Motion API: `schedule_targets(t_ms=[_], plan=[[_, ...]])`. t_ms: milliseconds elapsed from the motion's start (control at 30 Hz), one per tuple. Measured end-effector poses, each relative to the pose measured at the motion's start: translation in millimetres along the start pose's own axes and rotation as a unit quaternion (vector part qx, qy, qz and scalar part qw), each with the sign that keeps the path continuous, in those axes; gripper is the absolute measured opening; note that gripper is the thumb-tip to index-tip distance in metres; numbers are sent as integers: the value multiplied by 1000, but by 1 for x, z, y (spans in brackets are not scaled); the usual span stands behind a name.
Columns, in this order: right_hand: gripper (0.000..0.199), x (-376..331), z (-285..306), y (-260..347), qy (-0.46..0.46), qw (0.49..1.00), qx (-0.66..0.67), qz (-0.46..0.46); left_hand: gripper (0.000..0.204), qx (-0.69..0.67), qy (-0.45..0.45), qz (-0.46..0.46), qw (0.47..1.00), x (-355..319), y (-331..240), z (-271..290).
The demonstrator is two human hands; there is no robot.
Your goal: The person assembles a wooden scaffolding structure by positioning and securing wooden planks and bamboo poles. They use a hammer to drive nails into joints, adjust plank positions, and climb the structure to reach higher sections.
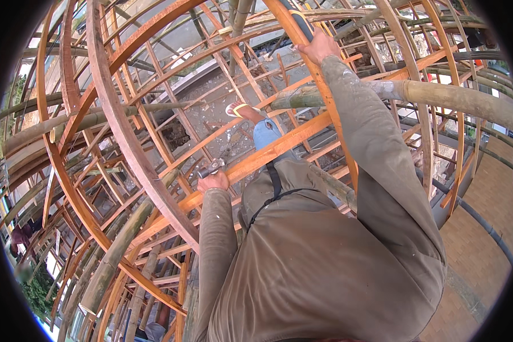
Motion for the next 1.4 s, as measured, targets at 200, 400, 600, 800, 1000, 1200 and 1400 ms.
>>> schedule_targets(t_ms=[200, 400, 600, 800, 1000, 1200, 1400], plan=[[72, 5, -2, 0, -16, 999, -42, 23, 37, -21, -8, -5, 1000, -1, -6, 7], [73, -3, 9, 8, -8, 998, 32, -47, 36, -29, -50, -30, 998, 1, -6, 3], [66, -8, 19, 16, -5, 999, 24, -47, 37, 4, -80, -54, 995, 1, -6, 0], [67, -11, 21, 18, -16, 999, 35, -38, 35, 20, -67, -49, 996, 3, -6, -1], [68, -10, 17, 14, -1, 998, 18, -59, 35, 3, -78, -31, 997, 1, -6, 0], [69, -3, 14, 10, -18, 999, 14, -30, 35, -3, -77, -18, 997, 0, -6, 1], [71, -8, 15, 14, -7, 999, 31, -43, 42, 29, -57, 0, 998, 2, -1, -2]])
Point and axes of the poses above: each hand's wrist, its own x-axis towards the middle knuckle, its own z-axis out of the back of the hand, y = z × x, the point moved 6 cm from there along x, towards the middle knuckle, and after that the axes turned 8 degrees about x, right-handed, at the moved point
